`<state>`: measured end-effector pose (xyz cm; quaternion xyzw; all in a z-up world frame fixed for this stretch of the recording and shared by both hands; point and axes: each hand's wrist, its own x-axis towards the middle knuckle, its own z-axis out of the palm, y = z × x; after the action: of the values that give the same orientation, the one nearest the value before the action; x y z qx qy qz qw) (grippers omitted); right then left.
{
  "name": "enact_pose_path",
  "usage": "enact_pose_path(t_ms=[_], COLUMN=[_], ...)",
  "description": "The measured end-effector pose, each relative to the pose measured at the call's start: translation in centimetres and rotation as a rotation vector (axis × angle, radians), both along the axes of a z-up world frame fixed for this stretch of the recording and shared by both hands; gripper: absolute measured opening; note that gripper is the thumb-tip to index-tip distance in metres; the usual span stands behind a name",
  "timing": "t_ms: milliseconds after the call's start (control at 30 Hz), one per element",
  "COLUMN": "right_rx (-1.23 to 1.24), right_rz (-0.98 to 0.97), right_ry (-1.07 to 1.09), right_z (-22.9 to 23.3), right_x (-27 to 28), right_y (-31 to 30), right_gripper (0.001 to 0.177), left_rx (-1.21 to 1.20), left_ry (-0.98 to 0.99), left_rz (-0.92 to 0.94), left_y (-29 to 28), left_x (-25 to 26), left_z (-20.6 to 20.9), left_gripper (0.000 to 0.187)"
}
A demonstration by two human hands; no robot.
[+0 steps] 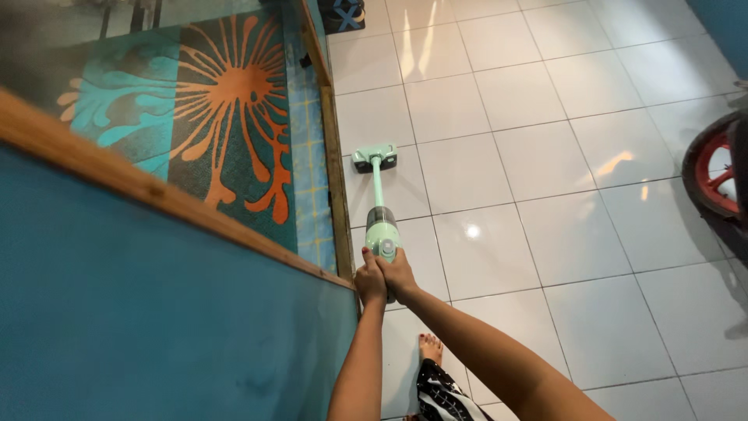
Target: The person vacuums a tiled floor by hand, moving the vacuum head across the surface while walking forward.
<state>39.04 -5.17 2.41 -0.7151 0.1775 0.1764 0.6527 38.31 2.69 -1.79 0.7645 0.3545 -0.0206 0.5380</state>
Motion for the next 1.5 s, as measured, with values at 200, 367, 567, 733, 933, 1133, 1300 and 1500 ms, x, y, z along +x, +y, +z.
enact_pose_path(t_ms=[200,367,567,733,933,1133,1300,1500], right_rx=[-0.039,-0.073,-0.104,-0.078,-0.101,-0.132,-0.049,-0.047], right_rz=[0.009,0.044,0.068,0.048,0.011,-0.015,-0.042,-0.063], right_ry=[0.016,-0.008,-0.029,0.019,0.051,0.041,0.035,0.019], right_z=[1.3,0.1,-0.6,-0.1,-1.3,-2.2,-2.2,-2.7], right_x=[4.8,8.3,11.1,13.4,16.7,22.1,27.1,33.9], right_y=[-0.6,-1.5,-2.5,-2.4,-0.7,3.5,6.3,6.7], right_gripper=[0.073,0.073,0.069,0.068,0.074,0.075,0.074,0.064], left_rx=[-0.107,-0.106,-0.121,-0.111,-0.097,-0.094,-0.054,0.001], left_ry=[0.008,0.021,0.029,0.047,0.053,0.03,0.072,0.073], left_rz=[0.064,0.091,0.103,0.086,0.084,0.042,0.0,-0.026], left_y=[-0.8,-1.7,-3.0,-3.3,-1.6,3.1,6.3,6.4], left_x=[4.6,7.8,10.3,12.7,16.4,21.9,27.4,34.5], left_z=[1.1,0.1,-0.1,-0.3,-2.2,-3.2,-3.1,-3.3], left_gripper=[0.086,0.086,0.084,0.085,0.087,0.088,0.088,0.092])
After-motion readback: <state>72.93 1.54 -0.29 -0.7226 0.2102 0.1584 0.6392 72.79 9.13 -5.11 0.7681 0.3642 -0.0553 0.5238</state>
